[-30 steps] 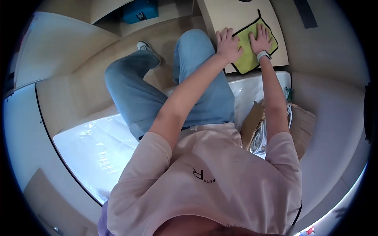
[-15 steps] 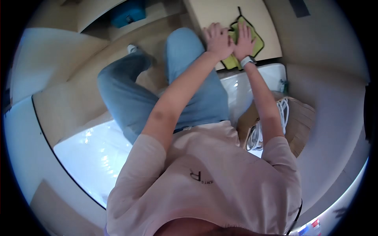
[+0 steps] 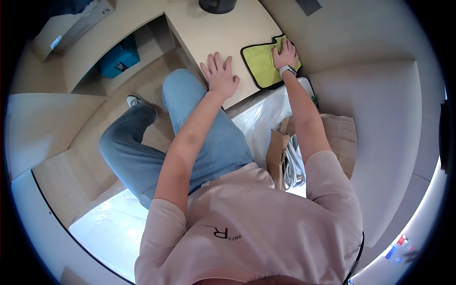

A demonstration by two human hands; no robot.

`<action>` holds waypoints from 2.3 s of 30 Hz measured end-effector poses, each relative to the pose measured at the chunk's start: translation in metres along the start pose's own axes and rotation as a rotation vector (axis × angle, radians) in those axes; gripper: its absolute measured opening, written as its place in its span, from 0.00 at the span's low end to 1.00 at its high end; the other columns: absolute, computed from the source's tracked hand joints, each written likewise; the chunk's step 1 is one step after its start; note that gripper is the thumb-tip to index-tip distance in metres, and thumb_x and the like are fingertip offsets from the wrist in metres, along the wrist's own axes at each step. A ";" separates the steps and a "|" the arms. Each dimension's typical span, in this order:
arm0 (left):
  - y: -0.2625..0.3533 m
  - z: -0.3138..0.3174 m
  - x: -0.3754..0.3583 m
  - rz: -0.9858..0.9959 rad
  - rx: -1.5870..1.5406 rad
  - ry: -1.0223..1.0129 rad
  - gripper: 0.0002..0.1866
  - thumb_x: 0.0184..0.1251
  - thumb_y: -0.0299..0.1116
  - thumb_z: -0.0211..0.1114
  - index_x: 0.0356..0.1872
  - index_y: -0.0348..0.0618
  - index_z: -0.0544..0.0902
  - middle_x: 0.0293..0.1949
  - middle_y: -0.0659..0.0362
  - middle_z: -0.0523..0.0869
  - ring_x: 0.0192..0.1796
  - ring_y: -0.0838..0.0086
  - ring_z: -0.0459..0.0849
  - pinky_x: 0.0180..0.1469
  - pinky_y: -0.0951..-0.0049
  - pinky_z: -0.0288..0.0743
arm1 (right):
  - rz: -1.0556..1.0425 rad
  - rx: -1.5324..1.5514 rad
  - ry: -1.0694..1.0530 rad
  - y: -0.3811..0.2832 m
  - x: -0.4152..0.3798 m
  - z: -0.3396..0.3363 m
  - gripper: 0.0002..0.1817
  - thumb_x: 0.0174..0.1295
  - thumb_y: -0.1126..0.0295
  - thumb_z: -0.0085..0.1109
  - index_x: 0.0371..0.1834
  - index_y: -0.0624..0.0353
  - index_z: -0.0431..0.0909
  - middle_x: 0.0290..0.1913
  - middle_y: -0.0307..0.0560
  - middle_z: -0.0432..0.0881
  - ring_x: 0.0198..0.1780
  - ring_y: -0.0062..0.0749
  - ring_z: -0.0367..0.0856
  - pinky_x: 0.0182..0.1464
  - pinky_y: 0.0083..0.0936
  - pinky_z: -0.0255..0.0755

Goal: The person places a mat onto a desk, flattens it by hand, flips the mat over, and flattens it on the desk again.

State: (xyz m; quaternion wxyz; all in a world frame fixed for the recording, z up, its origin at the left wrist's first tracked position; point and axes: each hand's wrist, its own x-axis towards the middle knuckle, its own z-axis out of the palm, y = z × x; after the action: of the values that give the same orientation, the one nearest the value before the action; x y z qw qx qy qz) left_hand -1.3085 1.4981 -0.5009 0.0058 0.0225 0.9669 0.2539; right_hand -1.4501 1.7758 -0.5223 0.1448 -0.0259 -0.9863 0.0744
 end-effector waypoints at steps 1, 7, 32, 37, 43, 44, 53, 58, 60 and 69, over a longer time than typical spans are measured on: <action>0.001 0.000 0.002 0.002 0.001 0.007 0.43 0.67 0.48 0.67 0.82 0.47 0.64 0.84 0.37 0.49 0.87 0.37 0.39 0.81 0.21 0.28 | 0.011 0.000 0.010 -0.002 0.000 0.000 0.39 0.72 0.42 0.52 0.82 0.50 0.68 0.85 0.49 0.66 0.85 0.47 0.61 0.83 0.58 0.53; 0.003 -0.002 0.004 -0.026 -0.031 0.032 0.41 0.65 0.47 0.68 0.79 0.47 0.68 0.83 0.39 0.53 0.87 0.38 0.42 0.80 0.19 0.28 | 0.055 0.001 0.022 -0.003 -0.001 -0.004 0.38 0.70 0.43 0.55 0.80 0.50 0.72 0.83 0.48 0.68 0.83 0.46 0.64 0.82 0.56 0.53; -0.012 -0.016 0.000 0.032 -0.135 -0.039 0.28 0.66 0.47 0.69 0.66 0.50 0.86 0.83 0.40 0.60 0.87 0.40 0.47 0.82 0.23 0.35 | 0.083 0.018 0.021 -0.005 0.001 -0.007 0.38 0.67 0.43 0.60 0.78 0.48 0.73 0.81 0.45 0.71 0.82 0.45 0.65 0.79 0.59 0.56; -0.014 -0.014 0.000 0.031 -0.137 -0.046 0.28 0.66 0.48 0.68 0.66 0.53 0.84 0.83 0.40 0.61 0.87 0.39 0.47 0.82 0.24 0.34 | 0.088 0.015 0.015 -0.005 0.002 -0.008 0.38 0.66 0.42 0.61 0.77 0.46 0.74 0.80 0.44 0.72 0.80 0.46 0.67 0.77 0.60 0.59; -0.012 -0.018 0.001 0.023 -0.142 -0.060 0.27 0.66 0.48 0.68 0.66 0.53 0.85 0.83 0.40 0.60 0.87 0.39 0.47 0.82 0.25 0.33 | 0.092 0.024 0.027 -0.005 0.003 -0.008 0.37 0.66 0.43 0.62 0.76 0.43 0.74 0.79 0.43 0.72 0.79 0.46 0.68 0.77 0.60 0.59; -0.012 -0.018 0.001 0.020 -0.142 -0.066 0.27 0.66 0.48 0.68 0.65 0.53 0.85 0.83 0.40 0.60 0.87 0.39 0.46 0.83 0.25 0.33 | 0.091 0.024 0.028 -0.005 0.003 -0.007 0.37 0.66 0.43 0.62 0.76 0.43 0.74 0.79 0.43 0.72 0.79 0.46 0.68 0.77 0.60 0.59; -0.011 -0.021 0.001 0.015 -0.157 -0.072 0.26 0.66 0.47 0.69 0.63 0.51 0.86 0.83 0.40 0.60 0.87 0.40 0.46 0.82 0.24 0.33 | 0.091 0.026 0.033 -0.004 0.003 -0.006 0.37 0.66 0.43 0.62 0.76 0.44 0.74 0.79 0.44 0.73 0.79 0.46 0.68 0.77 0.61 0.59; -0.011 -0.022 0.001 0.011 -0.146 -0.083 0.25 0.66 0.48 0.68 0.63 0.53 0.85 0.83 0.40 0.60 0.87 0.40 0.47 0.83 0.25 0.33 | 0.084 0.021 0.037 -0.003 0.003 -0.005 0.37 0.66 0.42 0.61 0.76 0.44 0.74 0.79 0.45 0.73 0.79 0.46 0.68 0.77 0.61 0.59; -0.011 -0.021 0.002 0.007 -0.144 -0.088 0.25 0.66 0.48 0.68 0.62 0.53 0.85 0.83 0.41 0.60 0.87 0.40 0.46 0.83 0.25 0.33 | 0.086 0.016 0.035 -0.004 0.003 -0.005 0.37 0.66 0.42 0.61 0.76 0.45 0.74 0.79 0.45 0.73 0.79 0.46 0.68 0.77 0.61 0.60; -0.009 -0.023 0.001 -0.007 -0.147 -0.091 0.23 0.67 0.46 0.68 0.61 0.52 0.86 0.83 0.42 0.59 0.88 0.42 0.46 0.83 0.27 0.33 | 0.087 0.021 0.035 -0.004 0.002 -0.007 0.37 0.67 0.42 0.60 0.77 0.46 0.73 0.79 0.44 0.73 0.79 0.45 0.68 0.78 0.58 0.59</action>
State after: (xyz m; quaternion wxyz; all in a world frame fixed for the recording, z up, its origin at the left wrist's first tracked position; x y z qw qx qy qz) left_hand -1.3107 1.4795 -0.4855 0.0525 0.0303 0.9445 0.3228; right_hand -1.4498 1.7726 -0.5147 0.1588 -0.0687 -0.9808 0.0903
